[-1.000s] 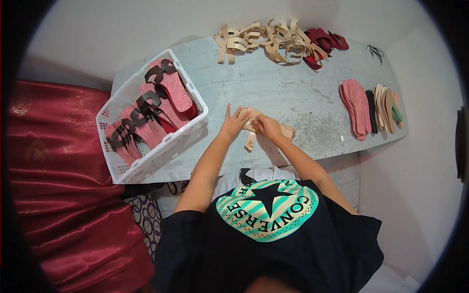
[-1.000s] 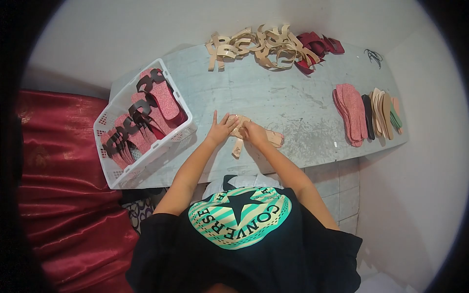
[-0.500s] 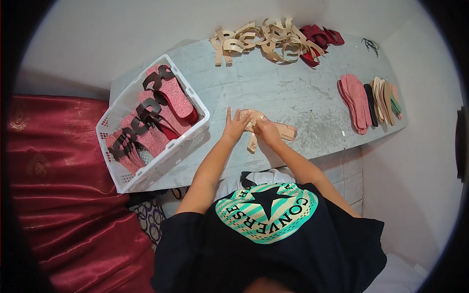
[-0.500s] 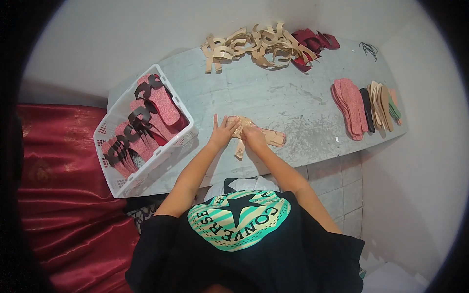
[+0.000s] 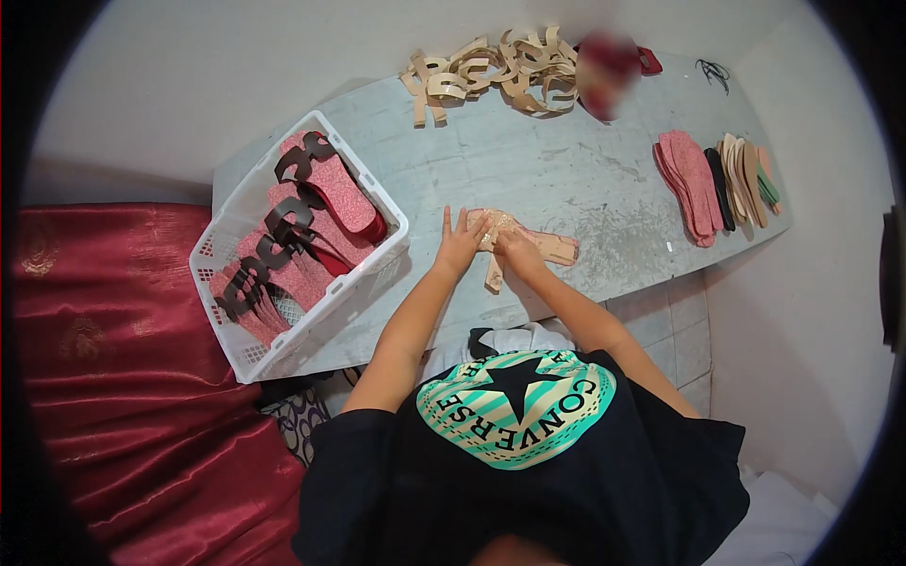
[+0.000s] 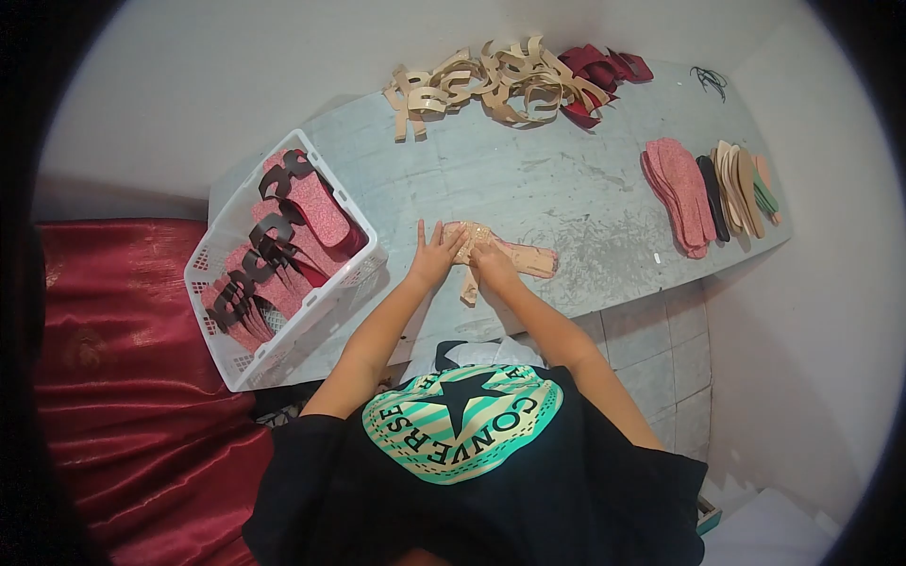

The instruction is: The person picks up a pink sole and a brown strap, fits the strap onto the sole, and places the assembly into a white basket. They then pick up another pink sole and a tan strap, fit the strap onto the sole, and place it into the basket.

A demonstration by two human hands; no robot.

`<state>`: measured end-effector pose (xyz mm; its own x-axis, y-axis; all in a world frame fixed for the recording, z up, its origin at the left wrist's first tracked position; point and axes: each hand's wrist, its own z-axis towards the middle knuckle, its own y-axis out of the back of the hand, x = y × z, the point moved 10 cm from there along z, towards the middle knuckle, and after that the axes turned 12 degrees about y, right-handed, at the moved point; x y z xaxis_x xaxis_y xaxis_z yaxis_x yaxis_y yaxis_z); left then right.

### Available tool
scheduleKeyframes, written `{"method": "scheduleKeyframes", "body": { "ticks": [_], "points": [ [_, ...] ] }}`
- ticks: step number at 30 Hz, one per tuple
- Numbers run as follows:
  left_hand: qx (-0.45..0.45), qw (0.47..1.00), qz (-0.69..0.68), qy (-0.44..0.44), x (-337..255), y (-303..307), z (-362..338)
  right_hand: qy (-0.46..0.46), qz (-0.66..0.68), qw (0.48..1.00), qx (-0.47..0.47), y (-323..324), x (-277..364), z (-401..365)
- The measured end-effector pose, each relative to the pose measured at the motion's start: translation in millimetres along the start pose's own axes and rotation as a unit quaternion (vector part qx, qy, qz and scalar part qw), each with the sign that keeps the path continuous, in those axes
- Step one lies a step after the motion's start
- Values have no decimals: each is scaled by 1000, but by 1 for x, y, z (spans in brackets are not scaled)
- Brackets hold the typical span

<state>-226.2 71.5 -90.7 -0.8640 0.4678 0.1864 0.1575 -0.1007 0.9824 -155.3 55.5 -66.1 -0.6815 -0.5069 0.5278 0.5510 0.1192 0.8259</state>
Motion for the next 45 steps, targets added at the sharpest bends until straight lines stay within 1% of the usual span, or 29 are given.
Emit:
{"method": "scheduleKeyframes", "body": {
  "ticks": [1,5,7,9,11,13,17,22,27,29,30,31,32,34,38,42,45],
  "points": [
    [4,1000,-17,1,1,-1,0,27,-11,1000,10,-2,3,0],
    [7,999,-33,3,1,2,0,19,-31,999,-8,-2,4,1],
    [7,999,-33,2,1,3,0,-12,-22,999,32,-9,1,1],
    [6,999,-36,-1,0,0,0,-1,-43,998,41,-11,5,2],
    [-41,998,53,-15,-3,0,-2,10,-64,997,52,-14,7,1],
    [-37,998,46,-16,-3,2,-2,43,-133,990,37,-15,13,0],
    [-33,999,6,-14,-3,2,-2,57,-134,989,38,-18,10,-8],
    [-44,999,3,-21,-3,1,-4,94,-130,987,0,-16,12,-17],
    [-39,999,5,-32,-1,5,-4,106,-138,985,-9,-11,15,-21],
    [-14,997,-54,-49,-1,5,-2,105,-133,985,-10,-9,14,-21],
    [-15,997,-53,-50,1,5,-1,103,-133,986,12,-12,13,-20],
    [-35,996,-32,-69,-2,9,-3,101,-132,986,33,-15,11,-20],
    [-55,994,-12,-89,-6,12,-5,100,-132,986,33,-13,10,-20],
    [-64,994,-27,-85,-5,9,-3,117,-136,983,39,-14,12,-22],
    [-70,993,-49,-86,-3,9,-4,117,-132,983,40,-15,11,-23],
    [-64,994,-28,-79,-3,2,-3,120,-126,983,61,-11,13,-24],
    [-77,994,-9,-76,-4,5,-4,120,-113,983,83,-5,15,-26]
  ]
}}
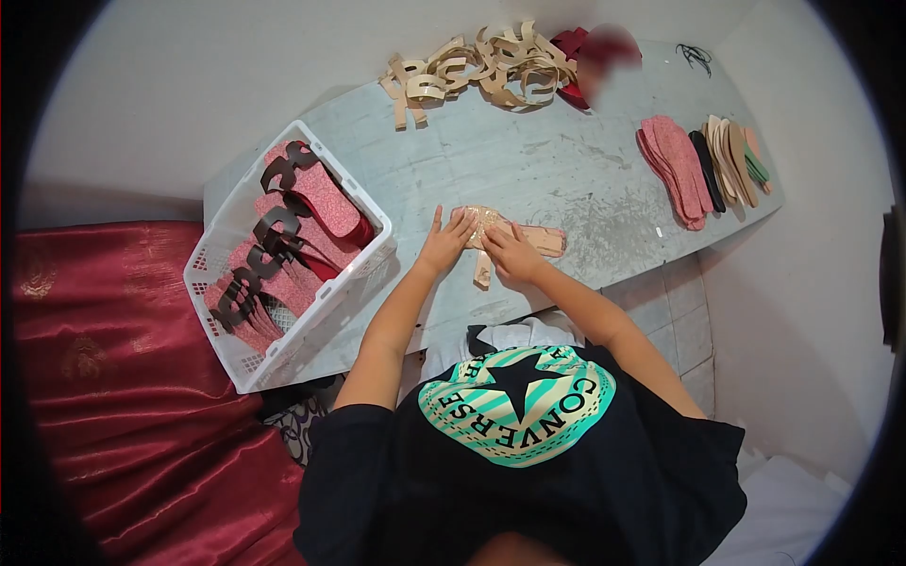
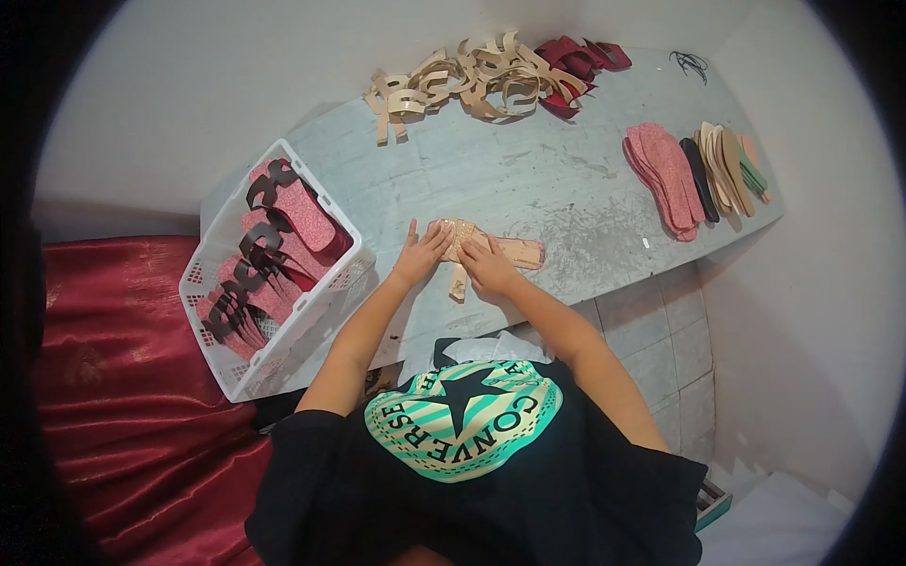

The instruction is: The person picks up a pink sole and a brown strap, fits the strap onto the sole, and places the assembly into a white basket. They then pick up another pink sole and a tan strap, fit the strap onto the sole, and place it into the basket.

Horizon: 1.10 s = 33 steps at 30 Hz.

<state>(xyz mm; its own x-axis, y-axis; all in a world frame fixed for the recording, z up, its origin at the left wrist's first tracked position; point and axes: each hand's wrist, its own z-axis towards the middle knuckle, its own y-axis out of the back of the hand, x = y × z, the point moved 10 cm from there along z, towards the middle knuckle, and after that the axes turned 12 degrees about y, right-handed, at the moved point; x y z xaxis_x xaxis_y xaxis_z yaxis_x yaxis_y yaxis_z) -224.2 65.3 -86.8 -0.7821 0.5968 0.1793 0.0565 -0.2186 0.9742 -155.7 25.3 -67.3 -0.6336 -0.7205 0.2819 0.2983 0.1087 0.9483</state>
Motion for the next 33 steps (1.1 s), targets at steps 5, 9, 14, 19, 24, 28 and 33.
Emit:
{"method": "scheduleKeyframes", "body": {
  "ticks": [5,9,14,19,24,28,33],
  "points": [
    [2,998,-62,22,2,3,-2,9,17,1000,24,3,2,1],
    [7,998,-66,21,1,7,-3,13,11,1000,-5,-1,0,3],
    [16,998,-52,18,-1,4,-5,21,-6,998,-53,3,-2,6],
    [32,998,-39,42,-2,4,-8,18,-1,994,-112,14,-2,6],
    [76,986,-131,65,1,1,-10,-23,66,992,-101,17,-10,6],
    [96,984,-132,73,3,3,-11,-43,87,986,-135,26,-13,5],
    [89,980,-160,79,4,14,-10,-71,125,975,-169,29,-17,1]
  ]
}}
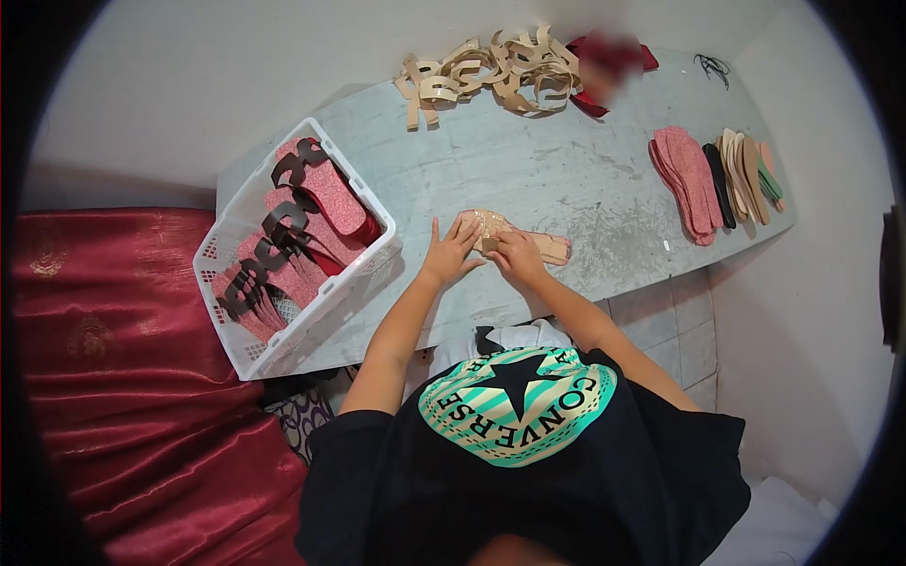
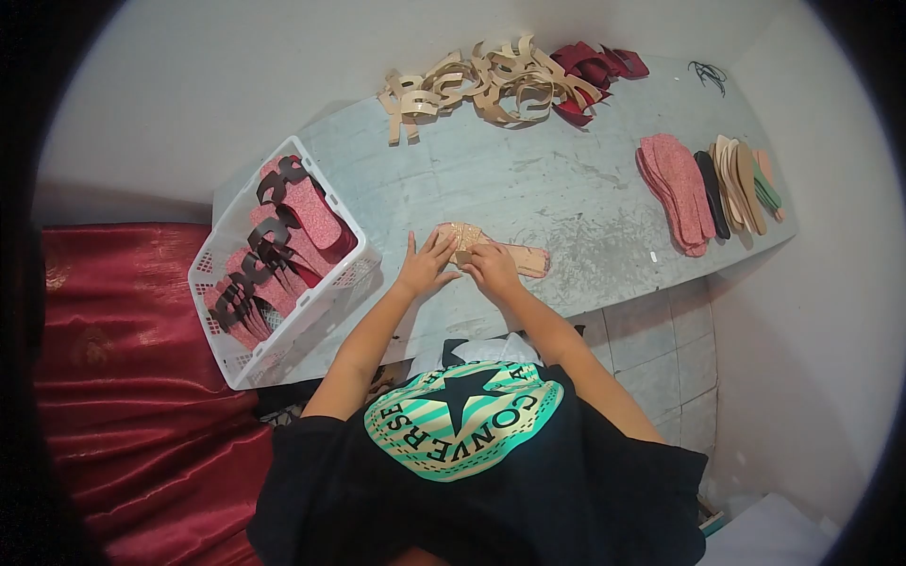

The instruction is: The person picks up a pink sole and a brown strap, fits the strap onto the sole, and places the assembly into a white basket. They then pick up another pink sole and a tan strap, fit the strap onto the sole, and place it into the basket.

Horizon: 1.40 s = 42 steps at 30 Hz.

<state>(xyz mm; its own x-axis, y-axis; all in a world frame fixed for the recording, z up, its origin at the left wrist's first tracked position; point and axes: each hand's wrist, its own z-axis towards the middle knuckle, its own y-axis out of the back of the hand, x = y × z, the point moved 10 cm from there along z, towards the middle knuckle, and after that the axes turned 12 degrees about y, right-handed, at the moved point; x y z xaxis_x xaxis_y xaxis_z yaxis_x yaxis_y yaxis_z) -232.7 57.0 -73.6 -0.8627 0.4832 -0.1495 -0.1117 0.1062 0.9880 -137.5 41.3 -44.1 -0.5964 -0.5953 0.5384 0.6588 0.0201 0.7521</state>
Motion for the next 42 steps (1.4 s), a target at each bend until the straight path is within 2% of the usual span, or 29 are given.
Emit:
{"method": "scheduleKeyframes", "body": {
  "ticks": [5,11,15,23,30,33,35,42],
  "points": [
    [-33,998,-25,47,0,0,3,-11,16,1000,-13,2,-2,0],
    [-1,982,-120,143,10,-7,-1,-45,28,998,-20,2,-9,-3],
    [6,979,-127,161,12,-10,-1,-58,47,997,-35,-1,-15,-4],
    [-59,989,-74,110,1,-7,1,-87,67,993,-50,1,-20,-4],
    [-55,994,-31,85,-3,-9,0,-97,98,989,-57,2,-25,-2],
    [-72,992,-58,91,-4,-7,-1,-104,99,988,-59,6,-24,-1],
    [-45,987,-84,133,1,-7,-1,-104,99,988,-64,9,-23,1],
    [-28,982,-95,160,1,-2,-1,-197,249,947,-41,-12,-53,-6]
  ]
}}
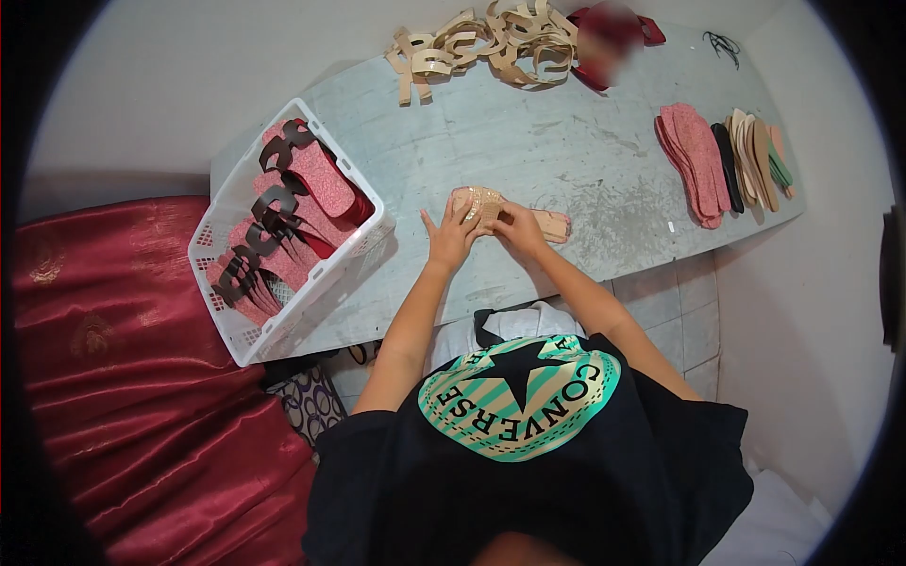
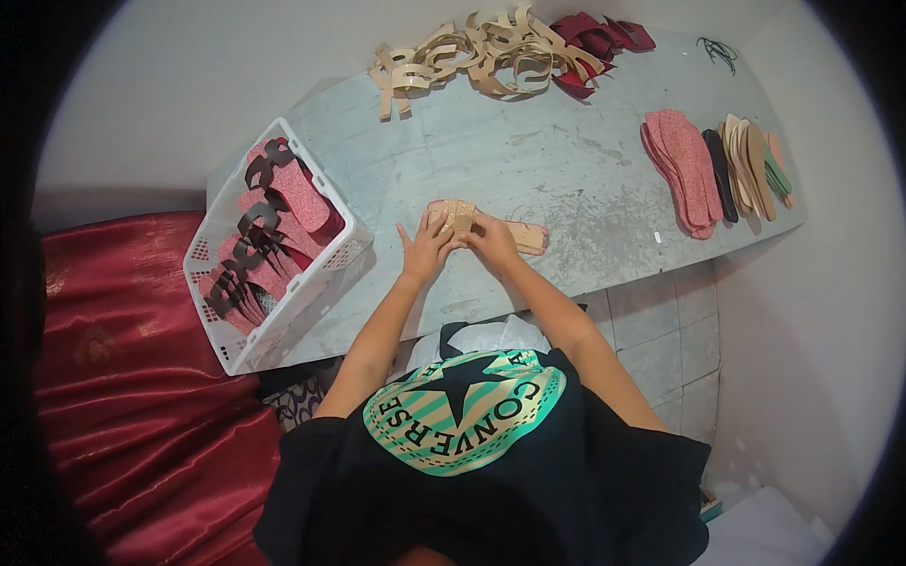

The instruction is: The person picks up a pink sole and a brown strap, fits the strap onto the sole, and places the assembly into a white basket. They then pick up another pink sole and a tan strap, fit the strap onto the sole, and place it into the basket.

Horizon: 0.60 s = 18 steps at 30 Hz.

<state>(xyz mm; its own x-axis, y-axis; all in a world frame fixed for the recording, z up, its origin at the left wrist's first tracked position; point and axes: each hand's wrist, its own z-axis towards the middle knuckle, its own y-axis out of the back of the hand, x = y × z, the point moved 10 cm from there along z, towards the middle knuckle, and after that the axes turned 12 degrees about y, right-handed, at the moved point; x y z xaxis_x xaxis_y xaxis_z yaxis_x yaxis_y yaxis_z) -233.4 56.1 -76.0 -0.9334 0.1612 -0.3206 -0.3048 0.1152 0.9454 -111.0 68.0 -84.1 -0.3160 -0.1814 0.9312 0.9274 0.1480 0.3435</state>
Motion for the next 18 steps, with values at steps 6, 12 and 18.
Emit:
{"method": "scheduleKeyframes", "body": {
  "ticks": [6,12,18],
  "points": [
    [12,1000,-19,15,1,-1,0,9,-45,998,35,10,-10,22],
    [15,999,-40,25,3,-1,1,47,-83,995,25,31,-1,53],
    [5,999,-46,21,2,1,0,-26,-149,968,198,8,14,40]
  ]
}}
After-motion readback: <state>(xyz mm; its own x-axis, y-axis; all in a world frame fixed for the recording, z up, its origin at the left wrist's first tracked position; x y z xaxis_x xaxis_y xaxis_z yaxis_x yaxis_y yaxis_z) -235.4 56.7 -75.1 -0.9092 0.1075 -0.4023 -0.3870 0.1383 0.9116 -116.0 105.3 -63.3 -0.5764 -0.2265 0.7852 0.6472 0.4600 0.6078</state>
